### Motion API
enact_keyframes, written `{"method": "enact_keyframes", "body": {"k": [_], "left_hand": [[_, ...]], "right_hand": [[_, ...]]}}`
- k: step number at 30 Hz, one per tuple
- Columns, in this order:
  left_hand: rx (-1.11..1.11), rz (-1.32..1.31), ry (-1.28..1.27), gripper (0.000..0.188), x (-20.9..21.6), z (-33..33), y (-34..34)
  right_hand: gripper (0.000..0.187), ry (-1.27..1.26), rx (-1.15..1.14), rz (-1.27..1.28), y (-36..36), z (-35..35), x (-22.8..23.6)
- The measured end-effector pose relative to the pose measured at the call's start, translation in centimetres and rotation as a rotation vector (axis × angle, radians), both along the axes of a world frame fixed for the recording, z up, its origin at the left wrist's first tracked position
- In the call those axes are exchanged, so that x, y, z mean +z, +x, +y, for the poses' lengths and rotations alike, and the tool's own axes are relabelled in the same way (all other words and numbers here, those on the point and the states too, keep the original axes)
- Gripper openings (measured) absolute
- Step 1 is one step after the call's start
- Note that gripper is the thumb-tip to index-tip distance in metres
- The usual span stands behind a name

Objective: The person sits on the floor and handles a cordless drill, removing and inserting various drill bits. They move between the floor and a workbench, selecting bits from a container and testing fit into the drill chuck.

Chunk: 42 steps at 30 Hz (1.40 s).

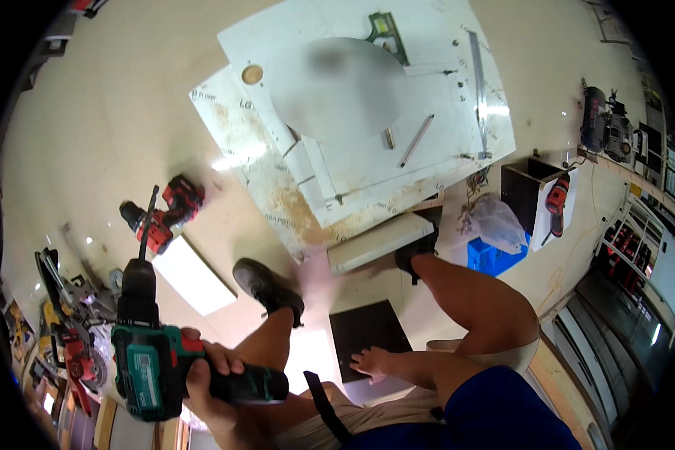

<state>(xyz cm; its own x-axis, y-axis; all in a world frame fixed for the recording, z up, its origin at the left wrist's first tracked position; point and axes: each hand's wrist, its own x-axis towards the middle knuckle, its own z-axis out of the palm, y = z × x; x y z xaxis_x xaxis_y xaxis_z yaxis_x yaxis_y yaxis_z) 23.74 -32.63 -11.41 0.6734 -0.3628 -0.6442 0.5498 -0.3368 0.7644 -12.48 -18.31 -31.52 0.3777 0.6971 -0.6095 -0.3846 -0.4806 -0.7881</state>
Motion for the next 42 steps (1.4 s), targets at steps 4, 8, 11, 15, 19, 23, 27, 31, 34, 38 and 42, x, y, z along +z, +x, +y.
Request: {"method": "enact_keyframes", "body": {"k": [4, 8, 11, 15, 19, 23, 27, 31, 34, 38, 42], "left_hand": [[-0.062, 0.008, -0.134, 0.043, 2.7, 1.6, -1.7], [-0.12, 0.013, -0.213, 0.044, 4.1, 4.5, -4.3], [0.052, 0.065, -0.333, 0.043, 4.8, 5.4, -6.8], [-0.138, 0.08, -0.357, 0.028, 5.2, 5.9, -7.0], [-0.286, 0.074, -0.314, 0.03, 4.8, 7.0, -7.1], [-0.454, 0.124, -0.152, 0.024, 5.4, 9.4, -8.2], [-0.824, 0.068, 0.114, 0.027, 5.5, 11.0, -8.4], [-1.124, -0.126, 0.327, 0.02, 4.2, 10.8, -9.4], [-1.387, -0.337, 0.411, 0.019, 3.3, 8.3, -9.9], [-1.363, -0.354, 0.414, 0.018, 2.8, 5.7, -11.2], [-1.495, -0.462, 0.379, 0.015, 1.9, 4.9, -11.7]], "right_hand": [[0.068, 0.065, -0.363, 0.291, 4.9, -4.9, -6.4], [0.043, -0.051, -0.341, -0.107, 7.8, -11.7, -7.1], [0.024, 0.016, -0.505, -0.376, 11.8, -19.3, 1.9], [0.028, -0.371, -0.775, -1.01, 11.0, -27.3, 3.6], [0.042, -0.829, -0.484, -1.056, 7.3, -31.2, 2.8], [0.035, -0.789, -0.432, -0.791, 6.0, -31.3, 0.6], [0.03, -0.732, -0.495, -0.835, 5.3, -30.6, 0.7], [0.028, -0.68, -0.522, -0.566, 5.3, -29.9, 1.0], [0.028, -0.624, -0.483, -0.572, 4.9, -30.1, 1.2], [0.029, -0.581, -0.542, -0.698, 4.2, -29.7, 0.0], [0.025, -0.564, -0.646, -0.787, 3.8, -30.0, -0.4]]}}
